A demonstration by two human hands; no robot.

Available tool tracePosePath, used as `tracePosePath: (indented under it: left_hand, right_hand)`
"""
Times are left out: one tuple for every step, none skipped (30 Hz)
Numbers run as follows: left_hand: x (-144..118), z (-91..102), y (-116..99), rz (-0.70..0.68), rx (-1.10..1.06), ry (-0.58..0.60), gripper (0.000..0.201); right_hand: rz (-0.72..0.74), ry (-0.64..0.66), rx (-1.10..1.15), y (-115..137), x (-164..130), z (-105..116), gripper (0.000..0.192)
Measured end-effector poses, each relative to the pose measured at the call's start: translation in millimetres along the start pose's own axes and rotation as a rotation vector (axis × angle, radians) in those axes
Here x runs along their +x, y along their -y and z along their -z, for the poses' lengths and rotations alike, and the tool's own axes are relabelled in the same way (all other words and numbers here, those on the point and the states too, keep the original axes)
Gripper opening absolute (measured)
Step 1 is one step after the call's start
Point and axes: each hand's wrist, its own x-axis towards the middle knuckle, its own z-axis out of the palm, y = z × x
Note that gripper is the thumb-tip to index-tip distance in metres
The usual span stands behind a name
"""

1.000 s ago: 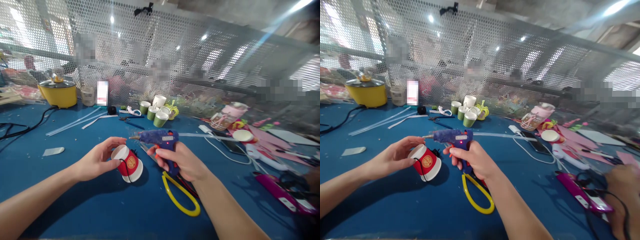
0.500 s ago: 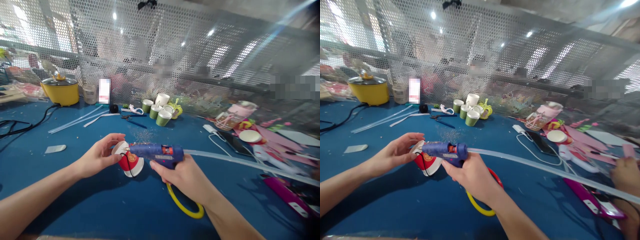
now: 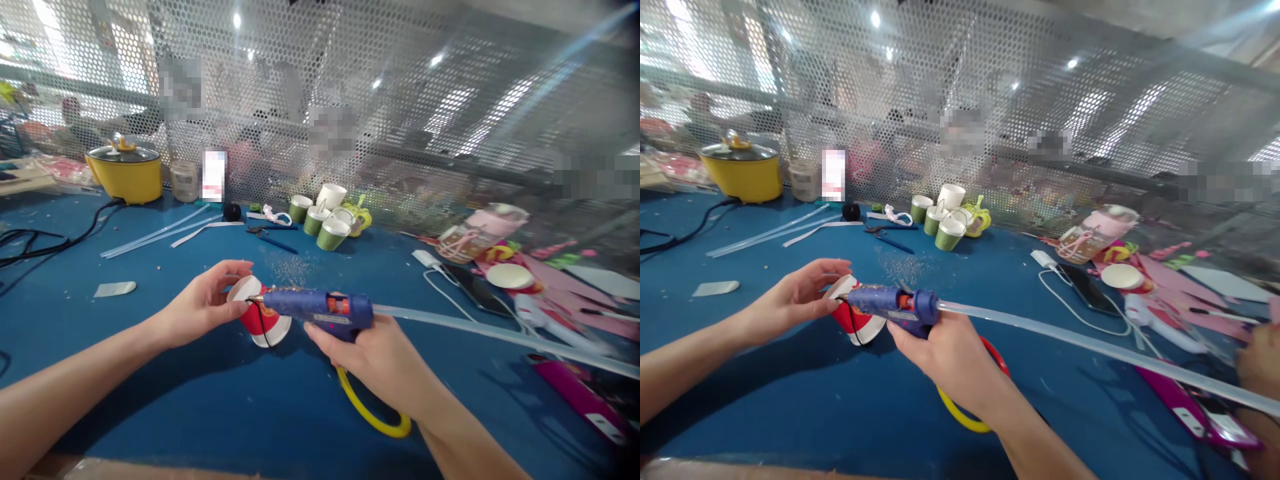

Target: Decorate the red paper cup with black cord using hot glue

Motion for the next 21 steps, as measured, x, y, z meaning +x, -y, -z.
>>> tracePosePath:
  left_hand:
    - [-0.2, 0.1, -0.1, 0.000, 0.007, -0.003, 0.041]
    - [-0.4, 0.2, -0.2, -0.003, 0.010, -0.009, 0.041]
    - [-0.6, 0.3, -0.4, -0.005, 0.012, -0.013, 0.041]
    - [-0.7, 0.3, -0.5, -0.007, 0.012, -0.017, 0.041]
    - [-0.7, 0.3, -0.5, -0.006, 0.013, -0.018, 0.041]
    - [-0.6, 0.3, -0.6, -0.003, 0.013, -0.018, 0.041]
    - [-0.5, 0.3, -0.5, 0.000, 0.014, -0.017, 0.041]
    - [-0.3, 0.3, -0.5, 0.002, 0.015, -0.014, 0.042]
    - [-0.1, 0.3, -0.4, 0.002, 0.018, -0.011, 0.042]
    - [0.1, 0.2, -0.4, -0.001, 0.020, -0.009, 0.042]
    - [0.2, 0.2, -0.3, -0.002, 0.023, -0.006, 0.042]
    - [0.1, 0.1, -0.3, -0.004, 0.026, -0.003, 0.042]
    - [-0.1, 0.0, -0.4, -0.005, 0.030, 0.000, 0.042]
    - [-0.4, 0.0, -0.4, -0.006, 0.034, 0.001, 0.042]
    - [-0.7, 0.0, -0.5, -0.006, 0.039, 0.002, 0.042]
    - [-1.0, -0.1, -0.5, -0.008, 0.045, 0.003, 0.043]
    - [-1.3, -0.2, -0.5, -0.012, 0.051, 0.001, 0.043]
    - [-1.4, -0.2, -0.4, -0.016, 0.056, -0.003, 0.043]
    - [-1.3, -0.3, -0.2, -0.017, 0.059, -0.008, 0.043]
    - [-1.0, -0.5, 0.0, -0.017, 0.059, -0.011, 0.043]
    - [-0.6, -0.6, 0.2, -0.019, 0.059, -0.015, 0.043]
  right_hand:
    - [0.002, -0.003, -0.001, -0.1, -0.1, -0.2, 0.019]
    - [0.006, -0.003, 0.002, -0.4, -0.2, -0.3, 0.018]
    - [0.011, -0.002, 0.005, -0.9, -0.3, -0.3, 0.017]
    - [0.017, -0.003, 0.005, -1.5, -0.4, -0.2, 0.017]
    - [0.024, -0.007, 0.002, -2.1, -0.3, -0.1, 0.017]
    - [0.031, -0.014, -0.004, -2.5, -0.2, 0.1, 0.016]
    - [0.036, -0.025, -0.011, -2.8, -0.1, 0.3, 0.015]
    - [0.041, -0.039, -0.019, -2.9, 0.1, 0.5, 0.014]
    - [0.045, -0.050, -0.026, -2.8, 0.3, 0.6, 0.013]
    - [0.048, -0.057, -0.030, -2.6, 0.5, 0.7, 0.012]
    - [0.049, -0.061, -0.032, -2.2, 0.6, 0.8, 0.012]
    - [0.049, -0.064, -0.034, -1.8, 0.8, 0.8, 0.013]
    - [0.046, -0.064, -0.037, -1.5, 1.0, 0.9, 0.013]
    - [0.044, -0.064, -0.038, -1.4, 1.2, 0.9, 0.013]
    - [0.043, -0.064, -0.039, -1.3, 1.3, 0.9, 0.013]
    - [0.042, -0.064, -0.041, -1.5, 1.4, 0.9, 0.014]
    - [0.043, -0.061, -0.042, -1.8, 1.3, 0.8, 0.014]
    - [0.046, -0.055, -0.042, -2.2, 1.1, 0.5, 0.014]
    - [0.048, -0.049, -0.044, -2.6, 0.8, 0.2, 0.014]
    - [0.048, -0.045, -0.052, -2.8, 0.5, -0.2, 0.014]
    - [0.049, -0.040, -0.062, -2.9, 0.2, -0.7, 0.015]
